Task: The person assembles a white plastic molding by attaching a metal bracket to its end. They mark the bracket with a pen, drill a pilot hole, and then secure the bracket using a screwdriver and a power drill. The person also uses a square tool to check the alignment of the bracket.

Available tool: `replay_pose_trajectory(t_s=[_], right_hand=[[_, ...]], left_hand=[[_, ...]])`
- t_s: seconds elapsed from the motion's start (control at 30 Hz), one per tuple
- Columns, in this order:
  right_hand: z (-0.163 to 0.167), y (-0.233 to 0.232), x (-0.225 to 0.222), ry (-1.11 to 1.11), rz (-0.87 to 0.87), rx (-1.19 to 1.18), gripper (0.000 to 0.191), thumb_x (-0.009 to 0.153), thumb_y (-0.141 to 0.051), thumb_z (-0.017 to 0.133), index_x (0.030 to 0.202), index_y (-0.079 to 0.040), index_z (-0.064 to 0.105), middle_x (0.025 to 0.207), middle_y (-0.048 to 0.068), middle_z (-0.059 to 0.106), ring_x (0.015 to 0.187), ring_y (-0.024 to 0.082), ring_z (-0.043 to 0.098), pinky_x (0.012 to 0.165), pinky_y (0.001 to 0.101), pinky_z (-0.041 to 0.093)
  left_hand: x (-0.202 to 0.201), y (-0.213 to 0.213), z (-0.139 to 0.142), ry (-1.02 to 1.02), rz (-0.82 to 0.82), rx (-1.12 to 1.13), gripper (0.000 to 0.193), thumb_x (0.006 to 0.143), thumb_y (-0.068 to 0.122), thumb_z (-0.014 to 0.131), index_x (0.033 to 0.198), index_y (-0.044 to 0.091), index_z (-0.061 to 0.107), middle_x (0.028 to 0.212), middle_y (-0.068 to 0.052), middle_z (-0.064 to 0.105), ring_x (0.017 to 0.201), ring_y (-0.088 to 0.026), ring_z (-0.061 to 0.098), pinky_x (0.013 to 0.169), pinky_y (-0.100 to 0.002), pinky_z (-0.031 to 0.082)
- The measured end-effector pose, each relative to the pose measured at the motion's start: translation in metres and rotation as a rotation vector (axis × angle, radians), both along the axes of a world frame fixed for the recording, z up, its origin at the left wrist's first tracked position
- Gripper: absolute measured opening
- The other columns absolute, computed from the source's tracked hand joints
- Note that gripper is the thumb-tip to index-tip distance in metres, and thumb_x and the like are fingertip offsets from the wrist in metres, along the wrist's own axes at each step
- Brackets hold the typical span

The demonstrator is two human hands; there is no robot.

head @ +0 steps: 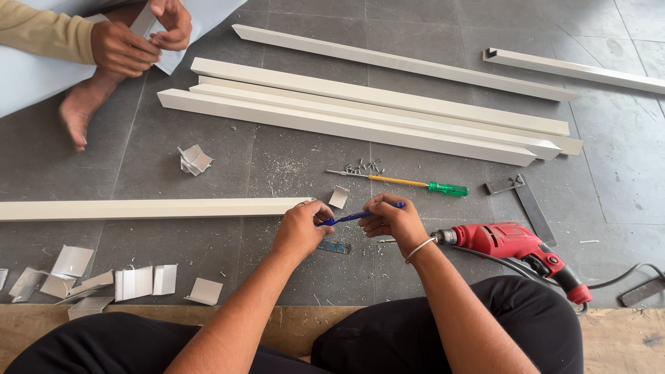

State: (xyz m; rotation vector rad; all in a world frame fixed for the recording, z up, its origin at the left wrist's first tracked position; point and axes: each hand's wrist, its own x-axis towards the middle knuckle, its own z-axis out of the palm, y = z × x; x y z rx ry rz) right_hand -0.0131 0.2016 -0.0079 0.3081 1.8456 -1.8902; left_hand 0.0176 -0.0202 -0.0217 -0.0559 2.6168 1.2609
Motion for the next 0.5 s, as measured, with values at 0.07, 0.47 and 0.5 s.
replay_pose_trajectory(t_s=[0.07,0.47,0.5], right_hand=[[-0.003,-0.002,0.000,-0.002,0.012,0.001,0.020,0.091,-0.015,0.060,0.097,0.000,0.071,0.082,0.020,0.078,0.067,0.025,0.075,0.066,0.0368,0.064],[-0.027,0.007,-0.001,-0.449,-0.208,-0.271,0.021,0.097,-0.021,0.059,0.105,-0.003,0.063,0.092,0.018,0.075,0.082,0.027,0.074,0.080,0.0404,0.062],[-0.025,0.011,-0.005,-0.439,-0.242,-0.286,0.020,0.097,-0.022,0.060,0.105,-0.003,0.062,0.093,0.017,0.074,0.083,0.027,0.073,0.081,0.0410,0.061]], left_hand=[[0.000,0.004,0.000,-0.001,-0.008,0.050,0.024,0.077,0.012,0.084,0.097,0.012,0.071,0.095,-0.002,0.077,0.095,-0.015,0.076,0.083,-0.033,0.061],[0.007,0.028,-0.007,0.313,-0.110,-0.108,0.046,0.080,0.010,0.080,0.122,0.014,0.060,0.104,-0.009,0.072,0.102,-0.027,0.070,0.084,-0.043,0.056],[0.001,0.032,-0.006,0.411,-0.090,-0.095,0.057,0.074,0.013,0.082,0.125,0.013,0.057,0.110,-0.012,0.069,0.107,-0.031,0.065,0.087,-0.044,0.053]])
